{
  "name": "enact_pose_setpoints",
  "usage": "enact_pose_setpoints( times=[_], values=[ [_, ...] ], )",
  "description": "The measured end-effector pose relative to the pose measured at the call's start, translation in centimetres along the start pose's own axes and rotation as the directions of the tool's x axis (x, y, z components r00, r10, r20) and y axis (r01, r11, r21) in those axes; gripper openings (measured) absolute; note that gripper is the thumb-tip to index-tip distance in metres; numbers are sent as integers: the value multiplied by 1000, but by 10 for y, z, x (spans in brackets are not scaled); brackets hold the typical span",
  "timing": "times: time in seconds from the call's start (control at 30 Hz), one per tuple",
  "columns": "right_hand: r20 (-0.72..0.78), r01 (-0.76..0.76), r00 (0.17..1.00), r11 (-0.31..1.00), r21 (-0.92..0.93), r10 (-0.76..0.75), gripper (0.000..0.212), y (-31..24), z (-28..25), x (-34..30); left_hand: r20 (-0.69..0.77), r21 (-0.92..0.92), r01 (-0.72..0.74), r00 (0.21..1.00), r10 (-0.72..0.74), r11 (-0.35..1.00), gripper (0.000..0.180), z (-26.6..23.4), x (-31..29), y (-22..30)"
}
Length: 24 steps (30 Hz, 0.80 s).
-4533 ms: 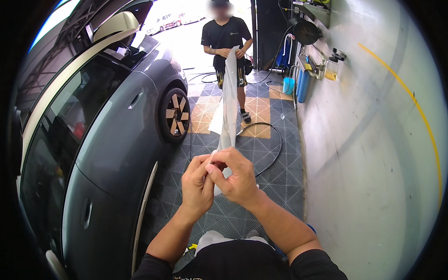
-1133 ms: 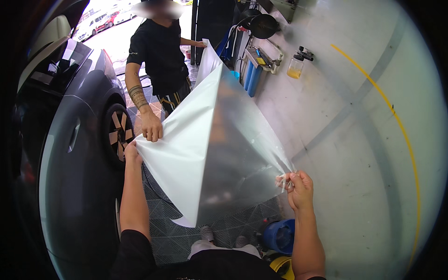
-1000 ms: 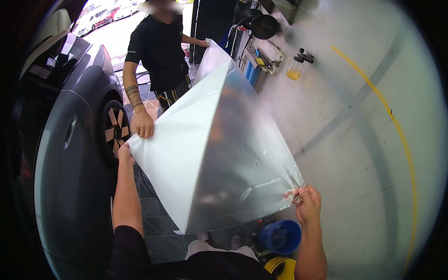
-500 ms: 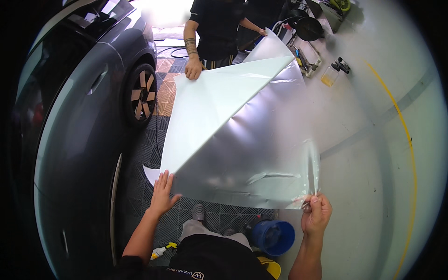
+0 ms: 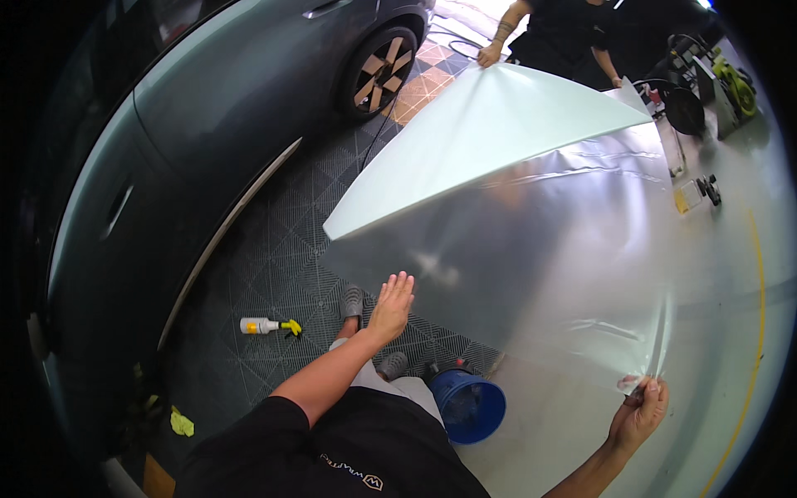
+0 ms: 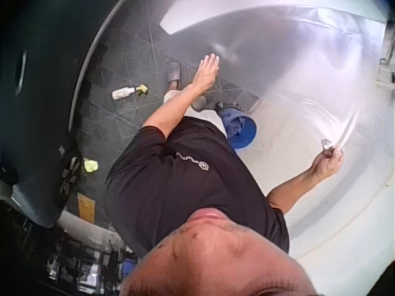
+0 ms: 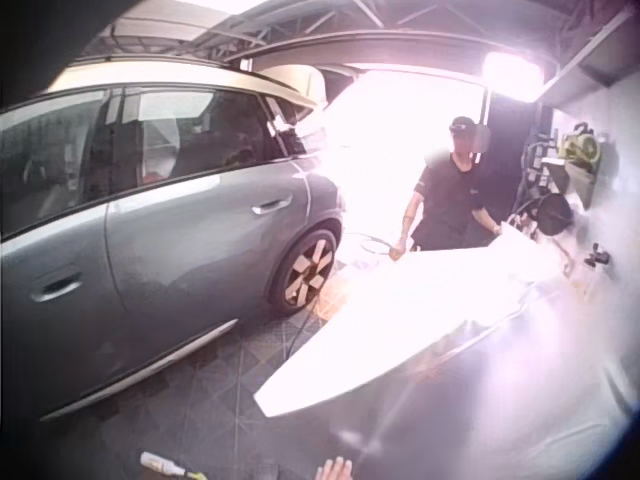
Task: The person sprays a liquid solution onto the side of a grey car and then retrieves a large roll of white vinyl wrap. They unroll the vinyl, peel off the backing paper, and apply the wrap to the car's side panel. Using a yellow squeegee, they smooth the vinyl to remove air bubbles and ensure adhesion. Another person assists by holding the vinyl sheet during the application.
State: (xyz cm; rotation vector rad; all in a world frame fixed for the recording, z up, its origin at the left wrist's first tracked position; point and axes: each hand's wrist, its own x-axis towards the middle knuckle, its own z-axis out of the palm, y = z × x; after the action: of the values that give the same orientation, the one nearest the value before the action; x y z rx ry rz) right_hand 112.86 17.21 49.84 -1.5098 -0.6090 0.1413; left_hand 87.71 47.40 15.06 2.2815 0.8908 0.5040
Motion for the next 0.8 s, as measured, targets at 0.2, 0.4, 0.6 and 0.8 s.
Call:
enact_pose_setpoints(
  times=[0.2,0.4,0.6,0.8],
  values=[
    [-100,-139,988,961,-238,118,11,-36,-36,-35,59,-139,46,998,-38,989,50,59,-75,20],
    [80,-296,950,953,-71,301,31,-52,-36,-54,101,-250,45,995,-20,967,50,74,-105,22],
    [-98,-581,812,782,-225,575,31,-79,-23,-73,139,-353,72,990,-24,933,47,78,-118,-19],
    [-132,-477,870,746,-465,474,34,-82,17,-110,81,-404,2,996,33,915,51,84,-111,-87]
  ],
)
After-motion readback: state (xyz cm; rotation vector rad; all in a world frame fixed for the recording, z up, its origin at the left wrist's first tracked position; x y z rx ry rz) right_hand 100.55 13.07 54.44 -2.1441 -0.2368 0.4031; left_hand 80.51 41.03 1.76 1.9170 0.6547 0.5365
